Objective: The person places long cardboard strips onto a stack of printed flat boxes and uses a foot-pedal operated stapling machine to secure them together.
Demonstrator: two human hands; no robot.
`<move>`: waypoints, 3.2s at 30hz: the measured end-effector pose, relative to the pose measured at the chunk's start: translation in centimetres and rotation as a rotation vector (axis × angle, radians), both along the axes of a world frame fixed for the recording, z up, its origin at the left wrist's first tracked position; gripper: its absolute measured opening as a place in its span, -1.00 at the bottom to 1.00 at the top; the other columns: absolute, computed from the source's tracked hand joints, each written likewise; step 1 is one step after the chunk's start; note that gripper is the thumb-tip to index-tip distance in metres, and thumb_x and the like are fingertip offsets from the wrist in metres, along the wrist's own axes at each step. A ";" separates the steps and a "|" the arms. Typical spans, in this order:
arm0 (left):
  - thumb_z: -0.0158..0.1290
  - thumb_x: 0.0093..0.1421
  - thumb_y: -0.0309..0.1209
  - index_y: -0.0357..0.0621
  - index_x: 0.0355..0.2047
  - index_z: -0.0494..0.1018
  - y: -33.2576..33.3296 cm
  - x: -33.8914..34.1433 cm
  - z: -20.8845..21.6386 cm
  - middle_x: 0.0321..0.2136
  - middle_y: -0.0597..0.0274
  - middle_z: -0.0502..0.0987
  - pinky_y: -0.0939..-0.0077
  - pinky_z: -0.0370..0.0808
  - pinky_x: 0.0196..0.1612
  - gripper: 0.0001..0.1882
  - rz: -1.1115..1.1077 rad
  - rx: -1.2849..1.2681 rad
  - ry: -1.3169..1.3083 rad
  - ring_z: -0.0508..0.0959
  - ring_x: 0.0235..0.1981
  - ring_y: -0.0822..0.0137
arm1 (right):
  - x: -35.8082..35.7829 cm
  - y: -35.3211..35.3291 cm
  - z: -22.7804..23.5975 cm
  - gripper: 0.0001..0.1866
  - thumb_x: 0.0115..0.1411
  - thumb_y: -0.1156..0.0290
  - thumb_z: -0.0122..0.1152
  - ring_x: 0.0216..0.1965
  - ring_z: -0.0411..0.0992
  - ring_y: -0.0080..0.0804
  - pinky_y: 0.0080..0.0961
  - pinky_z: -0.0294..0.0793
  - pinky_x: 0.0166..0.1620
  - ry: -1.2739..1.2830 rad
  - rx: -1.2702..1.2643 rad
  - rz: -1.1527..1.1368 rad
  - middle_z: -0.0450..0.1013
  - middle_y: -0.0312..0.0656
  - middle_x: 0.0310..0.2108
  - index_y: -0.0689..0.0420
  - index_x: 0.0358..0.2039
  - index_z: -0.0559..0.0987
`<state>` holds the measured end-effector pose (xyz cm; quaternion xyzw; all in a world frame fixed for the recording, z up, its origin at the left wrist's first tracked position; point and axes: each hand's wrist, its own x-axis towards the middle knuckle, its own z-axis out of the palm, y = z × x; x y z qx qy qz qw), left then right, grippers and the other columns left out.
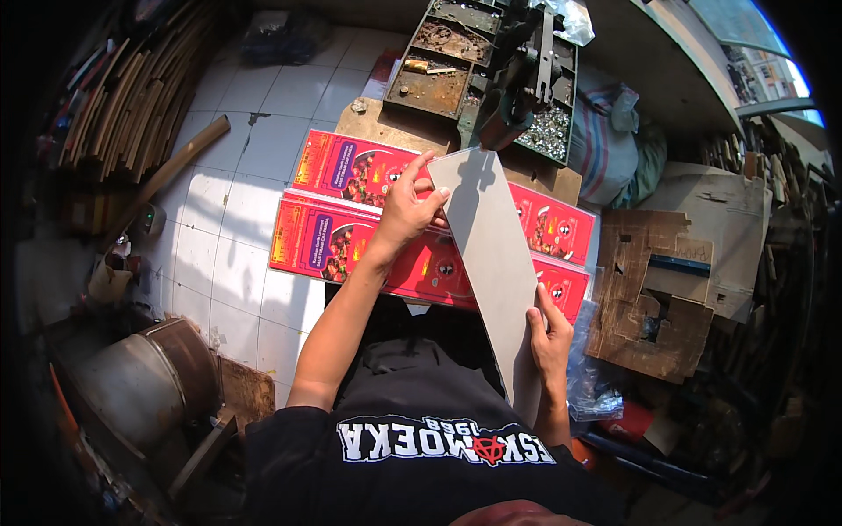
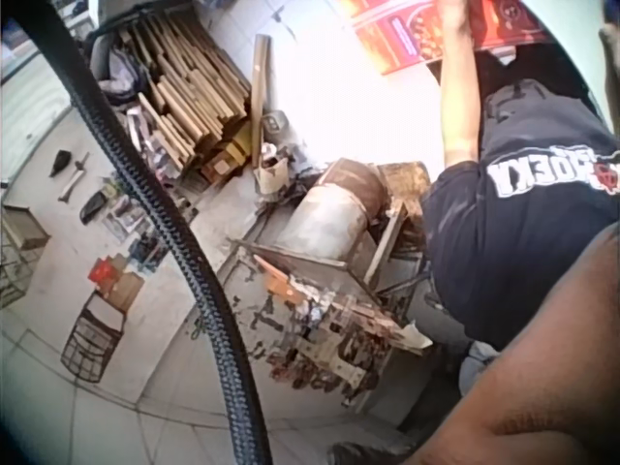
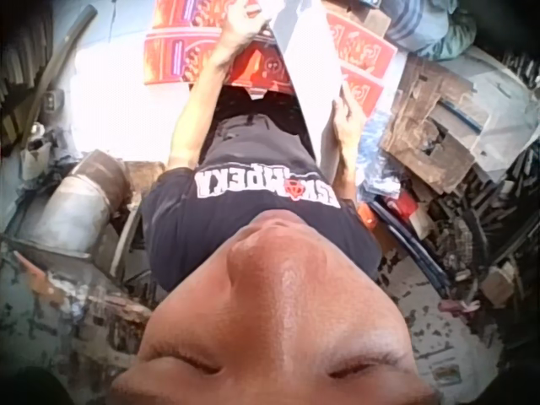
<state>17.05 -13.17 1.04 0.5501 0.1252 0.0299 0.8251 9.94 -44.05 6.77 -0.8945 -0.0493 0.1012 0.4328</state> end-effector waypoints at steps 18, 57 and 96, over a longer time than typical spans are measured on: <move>0.05 0.20 -0.59 -0.37 0.26 0.09 0.8 -6.3 2.8 -0.35 0.01 0.61 0.58 0.61 -0.49 -0.36 0.127 0.026 0.034 0.63 -0.43 0.39 | 6.9 0.1 -0.3 -0.81 0.23 0.44 0.27 -0.43 0.50 -0.60 -0.61 0.47 -0.37 -0.088 0.068 0.085 0.58 -0.20 -0.42 0.22 -0.18 0.66; 0.10 0.18 -0.57 -0.32 0.27 0.09 1.9 -6.7 0.7 -0.42 0.18 0.56 0.60 0.62 -0.51 -0.33 0.050 -0.052 0.037 0.53 -0.51 0.52 | 22.2 13.3 -5.9 -0.71 0.17 0.55 0.30 -0.38 0.52 -0.61 -0.64 0.50 -0.27 -0.347 0.412 0.269 0.58 -0.25 -0.38 0.24 -0.08 0.54; 0.19 0.21 -0.46 -0.28 0.32 0.04 -3.1 2.1 -0.2 -0.32 0.03 0.61 0.54 0.61 -0.49 -0.24 -0.039 0.005 0.014 0.63 -0.40 0.35 | 2.0 -0.3 -2.0 -0.31 0.27 0.62 0.13 0.14 0.38 -0.40 -0.50 0.41 0.13 0.065 0.272 0.106 0.31 0.02 0.25 0.24 0.37 0.14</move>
